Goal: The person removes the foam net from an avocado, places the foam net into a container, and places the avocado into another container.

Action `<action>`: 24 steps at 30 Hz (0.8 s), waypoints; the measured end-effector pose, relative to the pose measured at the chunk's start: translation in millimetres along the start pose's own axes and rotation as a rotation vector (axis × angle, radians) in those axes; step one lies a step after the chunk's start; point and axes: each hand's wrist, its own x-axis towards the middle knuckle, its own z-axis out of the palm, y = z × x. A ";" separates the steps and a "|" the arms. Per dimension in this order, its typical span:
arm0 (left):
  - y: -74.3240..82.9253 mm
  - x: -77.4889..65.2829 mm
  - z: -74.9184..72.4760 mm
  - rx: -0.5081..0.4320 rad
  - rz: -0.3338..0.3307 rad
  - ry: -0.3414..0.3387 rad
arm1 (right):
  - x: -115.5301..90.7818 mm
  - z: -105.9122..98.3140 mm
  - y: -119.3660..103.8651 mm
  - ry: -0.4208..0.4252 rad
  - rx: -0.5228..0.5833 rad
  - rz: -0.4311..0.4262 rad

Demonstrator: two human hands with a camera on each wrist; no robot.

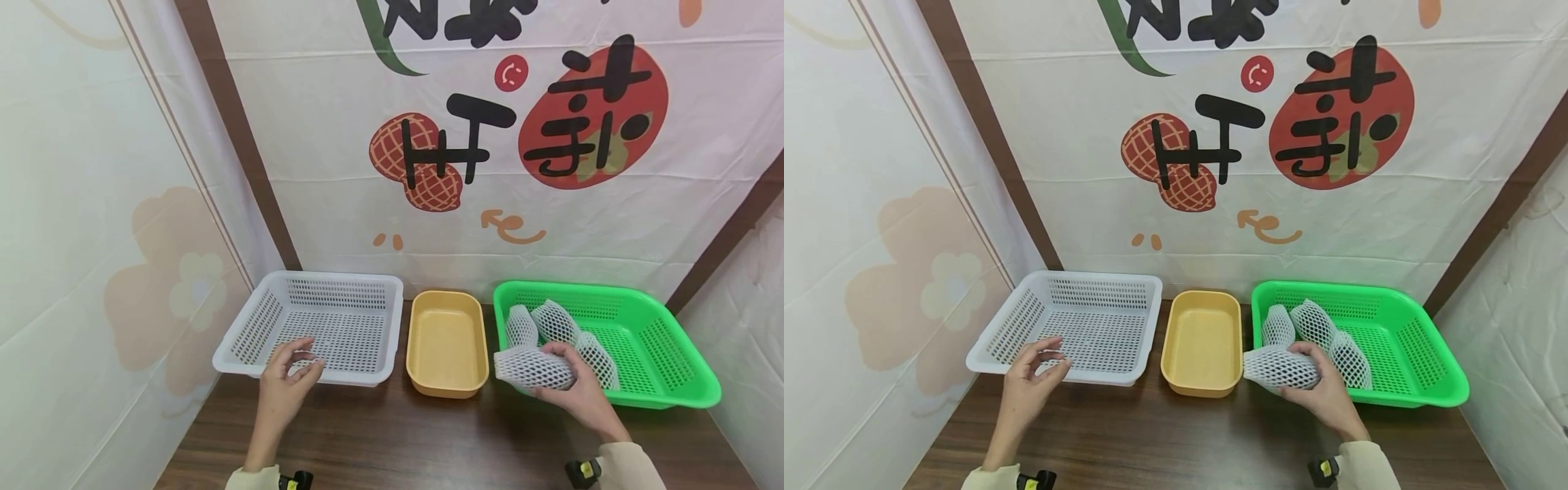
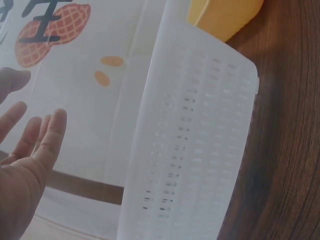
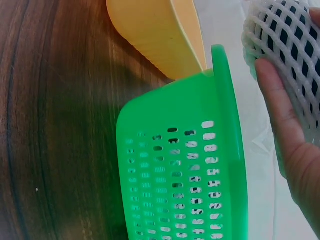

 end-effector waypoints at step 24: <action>4.2 -1.7 6.9 -0.089 0.030 -0.040 | -1.2 15.7 -7.3 -0.030 0.052 0.010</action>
